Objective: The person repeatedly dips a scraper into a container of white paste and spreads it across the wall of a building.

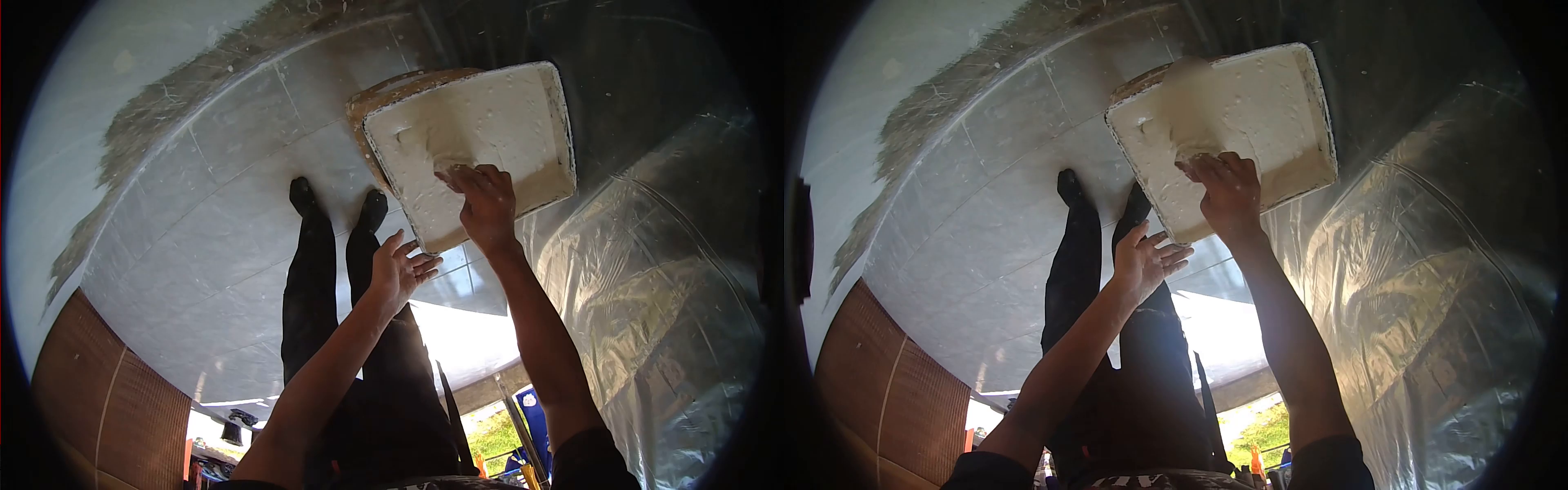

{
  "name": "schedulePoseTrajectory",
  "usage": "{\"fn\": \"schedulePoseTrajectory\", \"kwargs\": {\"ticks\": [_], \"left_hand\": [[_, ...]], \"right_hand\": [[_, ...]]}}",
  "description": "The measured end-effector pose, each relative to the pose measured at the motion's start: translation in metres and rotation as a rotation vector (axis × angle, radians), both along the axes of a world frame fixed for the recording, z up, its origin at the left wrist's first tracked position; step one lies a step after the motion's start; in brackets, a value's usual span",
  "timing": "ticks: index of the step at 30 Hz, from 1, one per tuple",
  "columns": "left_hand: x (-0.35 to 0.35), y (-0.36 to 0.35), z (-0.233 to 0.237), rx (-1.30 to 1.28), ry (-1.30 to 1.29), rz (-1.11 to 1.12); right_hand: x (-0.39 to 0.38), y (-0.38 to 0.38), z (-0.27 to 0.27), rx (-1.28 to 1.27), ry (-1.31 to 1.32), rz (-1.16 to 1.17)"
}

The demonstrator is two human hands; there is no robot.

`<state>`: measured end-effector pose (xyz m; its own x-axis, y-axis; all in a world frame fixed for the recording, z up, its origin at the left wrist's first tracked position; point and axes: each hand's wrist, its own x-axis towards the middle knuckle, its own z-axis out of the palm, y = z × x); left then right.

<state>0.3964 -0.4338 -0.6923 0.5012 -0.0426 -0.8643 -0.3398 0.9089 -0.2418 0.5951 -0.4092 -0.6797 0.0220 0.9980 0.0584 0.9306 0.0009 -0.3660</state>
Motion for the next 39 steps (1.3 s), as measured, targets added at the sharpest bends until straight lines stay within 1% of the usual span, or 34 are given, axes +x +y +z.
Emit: {"fn": "schedulePoseTrajectory", "kwargs": {"ticks": [1, 3, 4, 7, 8, 9, 11, 12, 13, 15, 17, 18, 19, 20, 21, 22, 23, 25, 26, 27, 28, 29, 32, 33, 35, 36, 37, 39], "left_hand": [[0.001, 0.002, 0.0, -0.013, -0.003, 0.006], [0.001, 0.005, -0.001, 0.03, -0.023, -0.053], [0.0, 0.005, -0.002, 0.061, -0.035, -0.098], [-0.002, 0.014, -0.008, 0.043, -0.009, -0.15], [-0.002, 0.018, -0.008, 0.033, 0.002, -0.169], [0.0, 0.024, -0.005, 0.04, -0.003, -0.173], [0.001, 0.033, 0.001, 0.162, 0.034, -0.312], [0.0, 0.035, 0.001, 0.156, 0.037, -0.31], [-0.001, 0.039, 0.0, 0.174, 0.038, -0.285], [-0.002, 0.047, 0.003, 0.197, 0.037, -0.269], [-0.002, 0.059, 0.006, 0.234, 0.061, -0.226], [-0.003, 0.065, 0.009, 0.232, 0.067, -0.222], [-0.004, 0.072, 0.012, 0.254, 0.067, -0.166], [-0.006, 0.075, 0.013, 0.274, 0.065, -0.116], [-0.007, 0.078, 0.011, 0.273, 0.062, -0.12], [-0.009, 0.083, 0.009, 0.276, 0.062, -0.066], [-0.009, 0.09, 0.006, 0.28, 0.063, -0.009], [-0.012, 0.103, 0.006, 0.282, 0.065, 0.044], [-0.014, 0.109, 0.006, 0.297, 0.065, 0.073], [-0.014, 0.114, 0.009, 0.317, 0.063, 0.101], [-0.013, 0.118, 0.01, 0.358, 0.059, 0.114], [-0.012, 0.123, 0.012, 0.364, 0.055, 0.113], [-0.014, 0.128, 0.008, 0.411, 0.048, 0.097], [-0.014, 0.128, 0.01, 0.404, 0.05, 0.099], [-0.01, 0.133, 0.016, 0.42, 0.06, 0.11], [-0.009, 0.134, 0.013, 0.425, 0.056, 0.108], [-0.009, 0.133, 0.008, 0.432, 0.052, 0.101], [-0.012, 0.127, 0.001, 0.429, 0.054, 0.099]], "right_hand": [[0.0, 0.001, 0.001, 0.003, -0.001, -0.008], [0.001, 0.009, 0.002, -0.053, 0.033, 0.087], [0.002, 0.015, 0.008, -0.001, -0.001, 0.026], [-0.002, 0.023, -0.001, 0.042, -0.025, 0.055], [-0.003, 0.02, -0.009, -0.008, -0.006, 0.125], [-0.004, 0.027, -0.006, -0.002, -0.012, 0.12], [-0.005, 0.04, 0.001, 0.059, 0.006, 0.011], [-0.011, 0.049, 0.006, 0.099, -0.057, -0.038], [-0.016, 0.049, 0.0, 0.095, -0.056, -0.04], [-0.027, 0.05, -0.008, 0.02, 0.028, 0.107], [-0.027, 0.059, -0.005, 0.034, 0.052, 0.077], [-0.029, 0.066, 0.003, 0.093, 0.025, 0.013], [-0.032, 0.067, 0.007, 0.147, -0.003, -0.054], [-0.034, 0.062, 0.001, 0.14, 0.0, -0.055], [-0.036, 0.061, -0.003, 0.092, 0.002, 0.031], [-0.037, 0.063, -0.007, 0.05, 0.002, 0.117], [-0.033, 0.065, -0.009, 0.057, -0.001, 0.117], [-0.037, 0.074, 0.002, 0.157, 0.017, 0.005], [-0.039, 0.071, -0.003, 0.149, 0.02, 0.007], [-0.043, 0.071, -0.009, 0.091, 0.029, 0.126], [-0.043, 0.073, -0.013, 0.04, 0.035, 0.243], [-0.039, 0.075, -0.015, 0.045, 0.032, 0.241], [-0.03, 0.088, -0.008, 0.167, 0.002, 0.133], [-0.029, 0.085, -0.011, 0.16, 0.004, 0.136], [-0.025, 0.081, -0.016, 0.065, -0.003, 0.333], [-0.021, 0.084, -0.011, 0.003, 0.035, 0.304], [-0.021, 0.09, -0.01, 0.008, 0.036, 0.309], [-0.022, 0.093, -0.009, 0.126, 0.007, 0.197]]}}
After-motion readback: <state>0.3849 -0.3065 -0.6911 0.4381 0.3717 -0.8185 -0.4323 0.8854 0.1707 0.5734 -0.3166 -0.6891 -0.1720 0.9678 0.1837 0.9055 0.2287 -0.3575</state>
